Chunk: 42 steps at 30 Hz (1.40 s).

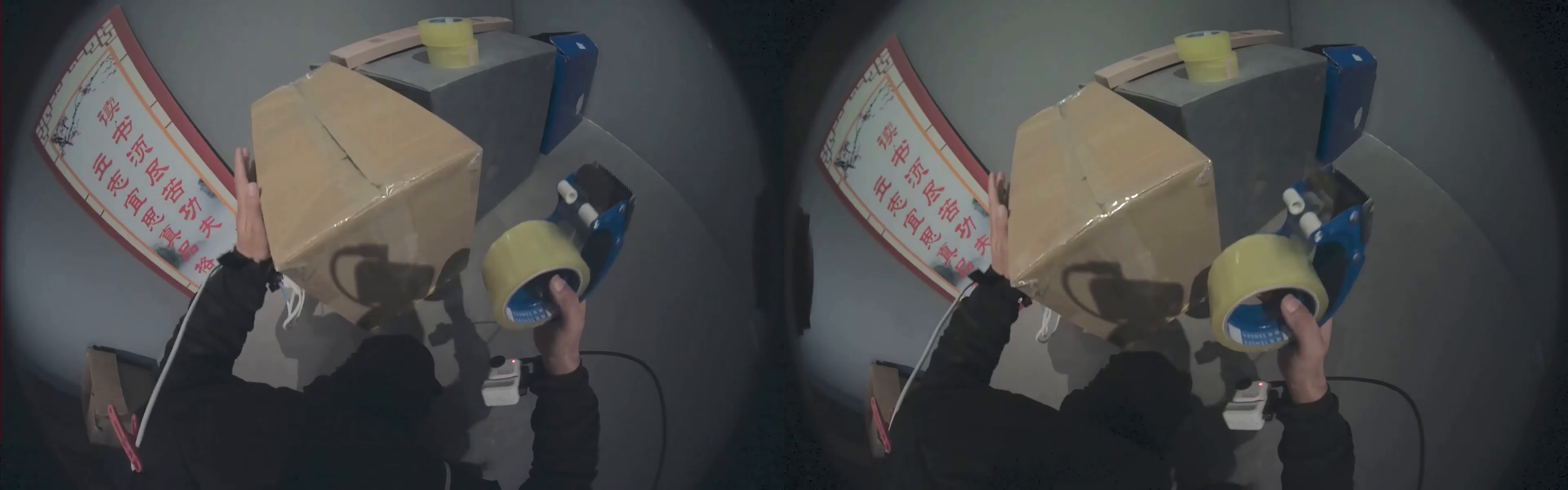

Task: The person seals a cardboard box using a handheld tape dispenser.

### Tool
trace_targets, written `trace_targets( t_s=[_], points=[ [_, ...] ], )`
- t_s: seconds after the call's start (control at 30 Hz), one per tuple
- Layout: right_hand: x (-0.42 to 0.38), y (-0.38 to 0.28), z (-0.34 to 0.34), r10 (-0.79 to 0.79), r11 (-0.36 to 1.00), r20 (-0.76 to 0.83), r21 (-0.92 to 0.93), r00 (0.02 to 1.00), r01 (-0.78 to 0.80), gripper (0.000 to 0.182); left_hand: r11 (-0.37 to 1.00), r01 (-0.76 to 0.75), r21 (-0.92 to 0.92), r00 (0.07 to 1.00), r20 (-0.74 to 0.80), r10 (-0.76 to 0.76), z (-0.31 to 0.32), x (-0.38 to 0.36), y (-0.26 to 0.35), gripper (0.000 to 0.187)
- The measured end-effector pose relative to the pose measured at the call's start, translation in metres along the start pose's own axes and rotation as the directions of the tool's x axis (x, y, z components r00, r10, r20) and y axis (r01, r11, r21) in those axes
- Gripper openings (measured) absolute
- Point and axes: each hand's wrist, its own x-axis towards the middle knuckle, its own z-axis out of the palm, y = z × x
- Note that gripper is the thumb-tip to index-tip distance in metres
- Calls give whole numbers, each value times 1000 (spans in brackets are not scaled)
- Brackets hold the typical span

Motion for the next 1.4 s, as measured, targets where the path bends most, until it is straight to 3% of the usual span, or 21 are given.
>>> trace_targets(
  t_s=[0.1, 0.2, 0.3, 0.37, 0.4, 0.5, 0.6, 0.7, 0.8, 0.9, 1.1, 1.2, 1.3, 1.4],
  points=[
    [-10, 0, -18, 98, 980, 35, -175, 995, -91, 60, 980, 174, -101, 985, 16, -173, -6, -38, -28, 65],
    [-23, 14, -42, 228, 929, -40, -290, 973, -230, 73, 986, -105, -128, 987, 105, 119, 11, -42, 14, 95],
    [-36, 32, -68, 303, 892, -126, -311, 945, -328, 72, 951, -303, -62, 952, 16, 304, 13, -39, 24, 121],
    [-38, 32, -76, 297, 894, -204, -284, 933, -347, 62, 815, -568, 116, 820, 165, 548, 7, -26, 27, 84],
    [-39, 34, -81, 299, 895, -226, -271, 927, -354, 60, 762, -630, 151, 773, 217, 596, 7, -18, 26, 75],
    [-40, 40, -101, 179, 870, -400, -362, 899, -334, 34, 750, -597, 284, 802, 224, 554, 13, 1, 12, 50],
    [-48, 39, -122, 122, 849, -504, -394, 855, -353, 27, 793, -499, 349, 866, 214, 451, 14, 33, -28, 47],
    [-56, 38, -134, 144, 898, -538, -281, 831, -338, 24, 796, -440, 416, 898, 235, 373, 14, 72, -75, 49],
    [-64, 47, -150, 230, 911, -519, -184, 823, -370, 28, 757, -505, 415, 861, 180, 476, 22, 83, -100, 51],
    [-65, 36, -157, 446, 783, -494, -189, 746, -593, 39, 756, -530, 384, 832, 66, 550, 32, 86, -104, 51],
    [-50, 38, -147, 639, 497, -498, -314, 586, -809, 46, 816, -434, 381, 890, 43, 454, 32, 82, -93, 42],
    [-23, 25, -121, 669, 388, -477, -431, 570, -815, 56, 808, -448, 382, 884, 50, 466, 31, 82, -95, 42],
    [-1, 20, -119, 661, 393, -441, -485, 607, -781, 49, 800, -466, 377, 867, 17, 497, 36, 83, -101, 43],
    [33, 12, -124, 651, 402, -406, -533, 642, -745, 53, 809, -471, 351, 853, -53, 519, 40, 84, -109, 50]
  ],
)
